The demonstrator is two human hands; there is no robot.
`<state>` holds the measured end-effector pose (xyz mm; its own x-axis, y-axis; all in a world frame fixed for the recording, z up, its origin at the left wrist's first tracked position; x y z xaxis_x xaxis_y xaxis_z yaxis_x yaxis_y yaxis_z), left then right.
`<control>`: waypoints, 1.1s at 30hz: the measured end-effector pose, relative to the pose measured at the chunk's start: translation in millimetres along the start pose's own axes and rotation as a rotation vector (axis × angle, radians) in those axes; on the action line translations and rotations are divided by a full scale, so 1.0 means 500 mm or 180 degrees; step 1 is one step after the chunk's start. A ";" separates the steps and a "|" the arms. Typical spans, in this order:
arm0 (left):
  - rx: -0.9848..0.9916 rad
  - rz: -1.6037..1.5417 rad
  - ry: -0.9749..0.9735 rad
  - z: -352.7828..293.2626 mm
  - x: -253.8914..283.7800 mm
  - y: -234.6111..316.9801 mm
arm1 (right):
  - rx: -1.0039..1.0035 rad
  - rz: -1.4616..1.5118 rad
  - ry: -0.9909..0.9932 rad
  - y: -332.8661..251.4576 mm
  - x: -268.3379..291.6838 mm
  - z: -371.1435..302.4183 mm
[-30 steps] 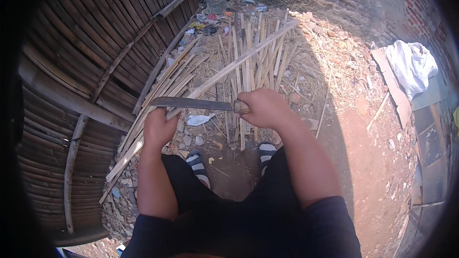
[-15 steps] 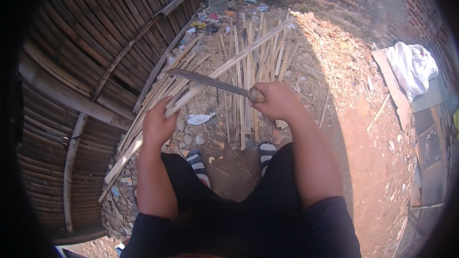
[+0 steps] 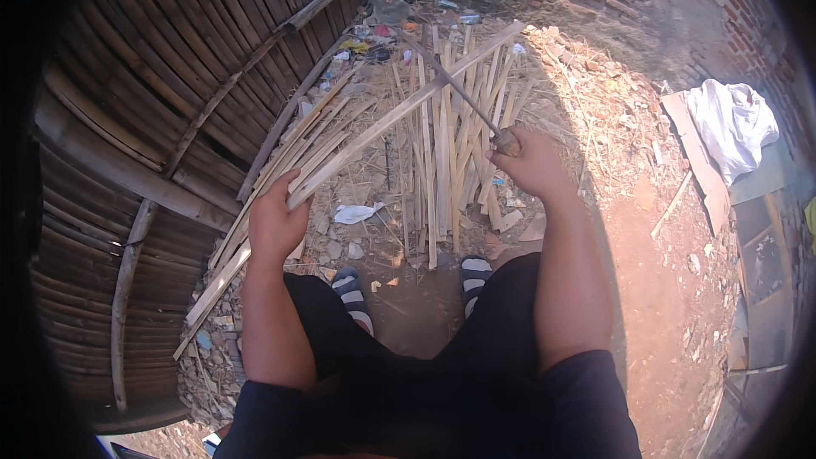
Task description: The person scrapes thin strips of bamboo using a large knife to smooth the surface while sitting on the ground.
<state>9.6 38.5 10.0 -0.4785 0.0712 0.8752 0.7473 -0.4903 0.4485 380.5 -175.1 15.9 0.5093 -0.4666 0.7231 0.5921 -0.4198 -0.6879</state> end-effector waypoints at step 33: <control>-0.0273 -0.0102 0.0049 -0.007 0.007 -0.008 | 0.0395 -0.0285 -0.0224 -0.070 -0.029 -0.005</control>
<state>3.4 37.5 10.7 -0.5091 0.0749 0.8575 0.6897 -0.5605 0.4584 350.6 -155.6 29.2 0.4910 -0.3741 0.7868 0.7074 -0.3559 -0.6107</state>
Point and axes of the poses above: each hand's wrist, its own z-axis towards the middle knuckle, its own x-axis out of the back of the hand, y = z × x, the point moved 4 cm from there along z, towards the middle knuckle, and after that the axes turned 5 degrees about z, right-handed, at the moved point
